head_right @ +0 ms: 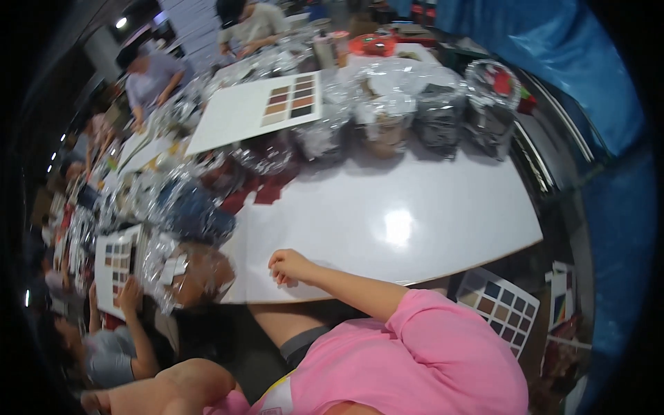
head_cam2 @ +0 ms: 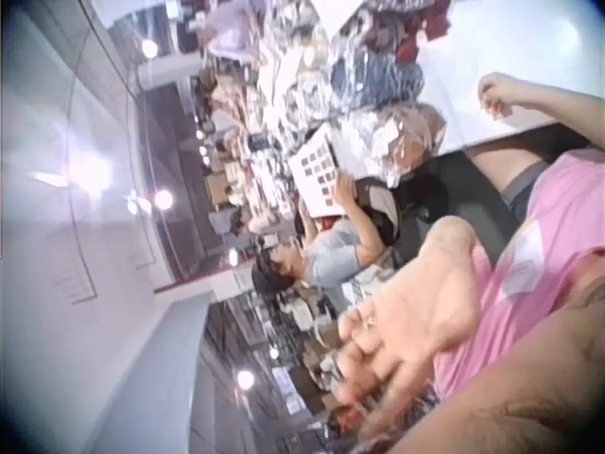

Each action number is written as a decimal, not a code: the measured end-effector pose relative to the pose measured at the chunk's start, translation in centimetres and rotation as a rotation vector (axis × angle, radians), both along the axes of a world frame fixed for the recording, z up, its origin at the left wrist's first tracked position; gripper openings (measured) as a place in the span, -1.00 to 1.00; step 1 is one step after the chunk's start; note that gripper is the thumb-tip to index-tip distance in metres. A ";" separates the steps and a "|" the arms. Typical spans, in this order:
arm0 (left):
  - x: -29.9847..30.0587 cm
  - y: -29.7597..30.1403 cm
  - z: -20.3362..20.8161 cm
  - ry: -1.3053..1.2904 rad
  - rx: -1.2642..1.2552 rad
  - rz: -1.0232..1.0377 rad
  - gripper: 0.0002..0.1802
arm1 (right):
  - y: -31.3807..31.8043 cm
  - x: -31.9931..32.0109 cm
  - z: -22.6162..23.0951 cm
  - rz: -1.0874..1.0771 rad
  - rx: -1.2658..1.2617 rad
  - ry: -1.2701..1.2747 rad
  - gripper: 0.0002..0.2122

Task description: The worker is taking small fabric or leather swatches from plastic bags and adhering them to a gridded sample board.

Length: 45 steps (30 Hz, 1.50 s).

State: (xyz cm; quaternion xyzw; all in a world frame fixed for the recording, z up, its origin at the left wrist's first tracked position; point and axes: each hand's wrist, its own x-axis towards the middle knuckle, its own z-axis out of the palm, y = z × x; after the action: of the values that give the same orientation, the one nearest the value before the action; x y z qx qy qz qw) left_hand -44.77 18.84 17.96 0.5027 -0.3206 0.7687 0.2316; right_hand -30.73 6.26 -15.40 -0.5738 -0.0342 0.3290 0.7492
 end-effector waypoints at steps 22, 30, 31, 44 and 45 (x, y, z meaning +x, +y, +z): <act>28.3 -42.6 -28.2 2.256 0.170 -1.203 0.02 | -64.9 5.0 12.6 -1.151 -1.235 -0.542 -0.04; 33.3 -50.5 -36.3 1.949 -0.103 -0.877 0.38 | -63.8 5.0 12.2 -1.220 -1.161 -0.539 -0.32; 32.8 -50.5 -36.5 1.840 -0.132 -0.868 0.43 | -63.6 4.7 12.6 -1.175 -1.239 -0.494 -0.27; 31.5 -49.0 -33.9 1.839 -0.233 -1.183 0.13 | -58.9 1.9 14.2 -1.262 -1.349 -0.350 -0.59; 31.1 -48.9 -33.8 1.868 -0.233 -1.257 0.09 | -58.7 1.5 14.4 -1.261 -1.354 -0.345 -0.59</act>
State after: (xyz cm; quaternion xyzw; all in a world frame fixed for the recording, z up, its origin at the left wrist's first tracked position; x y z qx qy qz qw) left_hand -13.66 -30.06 -15.88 0.6053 -0.1445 -0.1351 0.7710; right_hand -29.25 -52.40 -1.03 -0.8408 0.3709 -0.2769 0.2807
